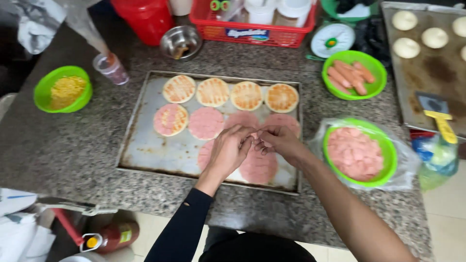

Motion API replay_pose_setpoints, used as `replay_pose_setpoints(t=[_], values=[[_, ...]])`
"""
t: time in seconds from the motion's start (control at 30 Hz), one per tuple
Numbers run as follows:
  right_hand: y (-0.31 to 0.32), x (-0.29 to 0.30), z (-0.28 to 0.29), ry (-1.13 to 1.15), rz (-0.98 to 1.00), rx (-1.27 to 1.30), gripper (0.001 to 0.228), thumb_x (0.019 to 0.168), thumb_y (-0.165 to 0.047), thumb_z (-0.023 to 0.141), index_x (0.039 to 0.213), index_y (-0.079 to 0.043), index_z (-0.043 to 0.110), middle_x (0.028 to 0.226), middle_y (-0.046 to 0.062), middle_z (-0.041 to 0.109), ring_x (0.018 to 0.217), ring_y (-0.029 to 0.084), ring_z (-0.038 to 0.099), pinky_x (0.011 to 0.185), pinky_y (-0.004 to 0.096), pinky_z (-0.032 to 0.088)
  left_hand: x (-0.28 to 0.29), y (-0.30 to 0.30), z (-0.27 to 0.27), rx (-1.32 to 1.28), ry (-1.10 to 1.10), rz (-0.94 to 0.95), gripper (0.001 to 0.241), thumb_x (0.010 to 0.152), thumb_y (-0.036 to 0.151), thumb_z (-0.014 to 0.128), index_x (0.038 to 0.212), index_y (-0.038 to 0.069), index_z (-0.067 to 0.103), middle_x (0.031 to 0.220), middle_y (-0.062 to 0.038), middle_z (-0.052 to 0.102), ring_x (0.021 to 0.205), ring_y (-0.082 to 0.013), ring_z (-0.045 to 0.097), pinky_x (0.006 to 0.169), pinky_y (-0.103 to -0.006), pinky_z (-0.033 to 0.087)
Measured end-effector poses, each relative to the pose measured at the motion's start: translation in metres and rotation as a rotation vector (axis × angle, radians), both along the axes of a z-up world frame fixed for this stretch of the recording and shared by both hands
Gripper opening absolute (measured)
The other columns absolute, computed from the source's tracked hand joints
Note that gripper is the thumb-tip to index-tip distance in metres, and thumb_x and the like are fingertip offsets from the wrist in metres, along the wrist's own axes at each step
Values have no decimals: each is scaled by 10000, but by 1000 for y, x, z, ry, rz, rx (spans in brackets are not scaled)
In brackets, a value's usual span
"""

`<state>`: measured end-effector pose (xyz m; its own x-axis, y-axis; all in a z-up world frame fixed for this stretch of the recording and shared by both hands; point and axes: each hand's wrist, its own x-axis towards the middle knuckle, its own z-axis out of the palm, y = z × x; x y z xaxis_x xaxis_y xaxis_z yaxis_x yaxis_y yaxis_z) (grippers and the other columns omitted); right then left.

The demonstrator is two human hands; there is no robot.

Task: Decorate small circular pastries with sliced ham or sausage pieces.

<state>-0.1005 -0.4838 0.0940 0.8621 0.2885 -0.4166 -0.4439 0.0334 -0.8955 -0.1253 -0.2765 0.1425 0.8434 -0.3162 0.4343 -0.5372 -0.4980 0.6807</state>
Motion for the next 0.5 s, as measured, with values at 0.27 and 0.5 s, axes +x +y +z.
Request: replay_pose_setpoints(t=[0.27, 0.5], values=[[109, 27, -17, 55, 39, -80, 240, 996, -255, 627, 1055, -39, 715, 918, 49, 736, 816, 139, 696, 724, 301, 576, 20, 104, -5, 162, -70, 54, 137, 876, 99, 700, 1008, 65, 710, 972, -133, 681, 924, -383, 655, 814, -473, 515], [187, 52, -52, 107, 66, 0, 224, 973, -209, 649, 1020, 3, 704, 895, 60, 719, 785, 162, 693, 732, 325, 600, 36, 177, -23, 233, -145, 86, 110, 899, 118, 683, 984, 51, 704, 952, -120, 677, 933, -346, 660, 846, -459, 481]])
